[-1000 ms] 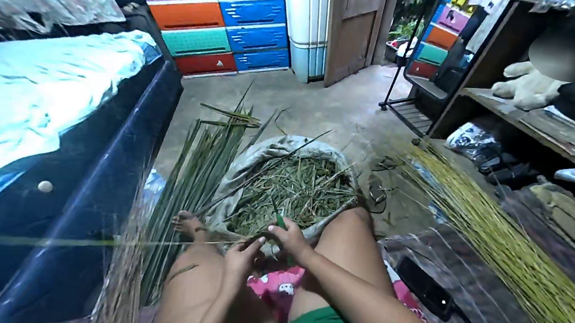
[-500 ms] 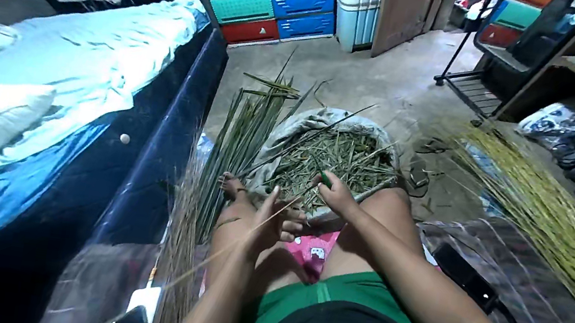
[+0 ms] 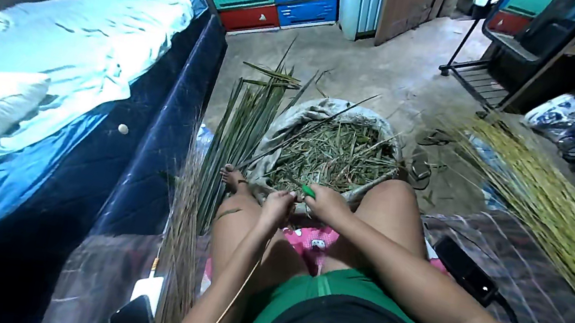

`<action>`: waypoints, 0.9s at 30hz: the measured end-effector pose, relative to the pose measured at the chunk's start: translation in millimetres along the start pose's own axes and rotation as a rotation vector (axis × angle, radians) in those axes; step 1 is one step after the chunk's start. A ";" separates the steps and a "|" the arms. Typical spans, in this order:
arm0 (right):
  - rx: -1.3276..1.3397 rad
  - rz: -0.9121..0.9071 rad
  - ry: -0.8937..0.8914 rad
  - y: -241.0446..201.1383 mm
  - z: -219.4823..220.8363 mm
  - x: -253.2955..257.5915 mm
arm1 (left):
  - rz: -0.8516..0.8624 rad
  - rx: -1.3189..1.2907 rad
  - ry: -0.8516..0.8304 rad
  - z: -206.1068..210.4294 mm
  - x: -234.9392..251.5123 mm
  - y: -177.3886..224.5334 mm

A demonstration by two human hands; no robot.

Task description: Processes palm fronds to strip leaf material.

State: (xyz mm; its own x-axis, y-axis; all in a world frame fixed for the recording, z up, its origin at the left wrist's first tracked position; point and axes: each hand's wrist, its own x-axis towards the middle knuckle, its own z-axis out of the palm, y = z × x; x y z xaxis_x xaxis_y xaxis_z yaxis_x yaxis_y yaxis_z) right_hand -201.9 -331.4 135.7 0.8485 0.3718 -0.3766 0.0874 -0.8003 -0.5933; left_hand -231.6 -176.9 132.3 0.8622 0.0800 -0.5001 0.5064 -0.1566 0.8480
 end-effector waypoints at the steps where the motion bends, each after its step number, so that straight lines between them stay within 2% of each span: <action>1: -0.014 0.004 -0.008 -1.1 -5.5 1.6 | 0.009 0.037 0.001 -1.3 -0.9 4.2; 5: -0.063 0.008 -0.031 -13.4 -31.8 16.4 | 0.063 0.141 0.000 -7.5 12.7 30.6; 11: -0.077 0.081 -0.023 -16.2 -68.6 67.0 | 0.132 0.205 -0.012 -10.2 69.3 63.1; 15: -0.123 0.122 -0.002 -13.4 -85.0 103.0 | 0.188 0.336 0.035 -5.9 106.2 72.4; 19: -0.181 0.130 -0.021 -14.8 -92.2 134.4 | 0.161 0.522 0.006 -7.4 127.6 87.0; 21: -0.158 0.219 0.048 2.4 -95.1 159.1 | 0.131 0.564 -0.018 -10.5 134.7 86.1; 24: -0.062 0.442 0.178 60.0 -97.8 195.4 | 0.070 0.568 -0.064 -15.2 135.9 78.6; 25: -0.050 0.472 0.178 72.4 -99.4 200.0 | 0.057 0.552 -0.073 -18.2 138.8 74.9; 27: -0.024 0.450 0.113 70.6 -96.2 195.7 | 0.040 0.508 -0.090 -24.2 148.2 63.3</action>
State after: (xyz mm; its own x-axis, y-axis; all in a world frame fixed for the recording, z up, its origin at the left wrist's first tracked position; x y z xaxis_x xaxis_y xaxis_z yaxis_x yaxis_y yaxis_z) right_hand 20.5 -360.4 88.6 0.8562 -0.0673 -0.5122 -0.2914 -0.8817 -0.3712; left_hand -71.5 -151.2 116.1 0.8652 -0.0178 -0.5011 0.3845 -0.6179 0.6859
